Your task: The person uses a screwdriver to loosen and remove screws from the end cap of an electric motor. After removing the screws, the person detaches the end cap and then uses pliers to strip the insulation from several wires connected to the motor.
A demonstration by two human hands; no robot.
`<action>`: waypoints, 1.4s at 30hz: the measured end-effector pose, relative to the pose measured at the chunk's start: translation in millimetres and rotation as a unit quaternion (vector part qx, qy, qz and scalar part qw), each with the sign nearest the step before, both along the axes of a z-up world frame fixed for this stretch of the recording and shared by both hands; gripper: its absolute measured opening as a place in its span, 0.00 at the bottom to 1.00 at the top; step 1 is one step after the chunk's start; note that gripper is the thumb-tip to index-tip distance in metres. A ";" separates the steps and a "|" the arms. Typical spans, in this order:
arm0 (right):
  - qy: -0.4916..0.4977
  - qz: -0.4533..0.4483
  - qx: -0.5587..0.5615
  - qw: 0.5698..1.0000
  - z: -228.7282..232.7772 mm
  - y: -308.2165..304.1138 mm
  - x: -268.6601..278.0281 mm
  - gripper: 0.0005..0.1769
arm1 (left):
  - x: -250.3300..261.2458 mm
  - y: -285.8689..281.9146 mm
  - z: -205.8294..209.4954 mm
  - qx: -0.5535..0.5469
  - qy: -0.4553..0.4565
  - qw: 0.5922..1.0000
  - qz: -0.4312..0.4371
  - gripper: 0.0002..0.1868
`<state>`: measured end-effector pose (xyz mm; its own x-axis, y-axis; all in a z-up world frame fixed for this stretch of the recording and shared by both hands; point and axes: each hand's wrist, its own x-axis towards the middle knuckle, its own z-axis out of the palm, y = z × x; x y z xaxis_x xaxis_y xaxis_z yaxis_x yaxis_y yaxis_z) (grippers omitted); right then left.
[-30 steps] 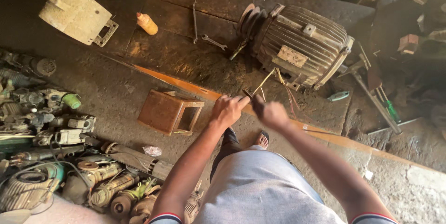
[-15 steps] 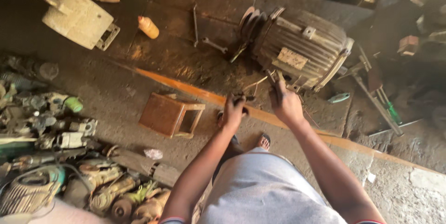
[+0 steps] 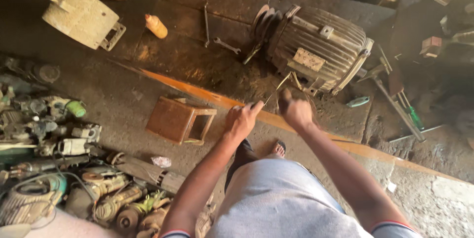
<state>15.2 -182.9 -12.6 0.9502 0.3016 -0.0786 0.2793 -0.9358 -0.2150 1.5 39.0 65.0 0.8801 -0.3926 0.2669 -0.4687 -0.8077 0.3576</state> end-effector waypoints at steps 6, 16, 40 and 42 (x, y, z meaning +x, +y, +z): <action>0.018 -0.032 0.189 0.981 37.3 2.9 -23.9 0.11 | -0.1 -32.0 3.4 0.112 0.000 0.993 0.037 0.14; -0.054 -0.054 0.261 0.962 99.3 -29.6 -14.2 0.10 | 54.0 -87.0 -64.2 -0.291 0.354 0.878 0.137 0.12; 0.053 0.008 0.308 0.950 71.5 8.4 -28.3 0.12 | -7.9 -24.7 29.4 0.018 -0.090 0.986 0.137 0.11; 0.036 -0.044 0.402 0.914 99.4 -20.9 -32.1 0.14 | -17.5 -39.4 41.2 -0.017 -0.131 0.983 0.125 0.11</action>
<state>-16.8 -203.8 86.7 0.9748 0.2115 0.0715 0.1682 -0.4856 -0.8578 -16.1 -0.4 106.2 0.8474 -0.1605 0.5061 -0.3371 -0.8991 0.2792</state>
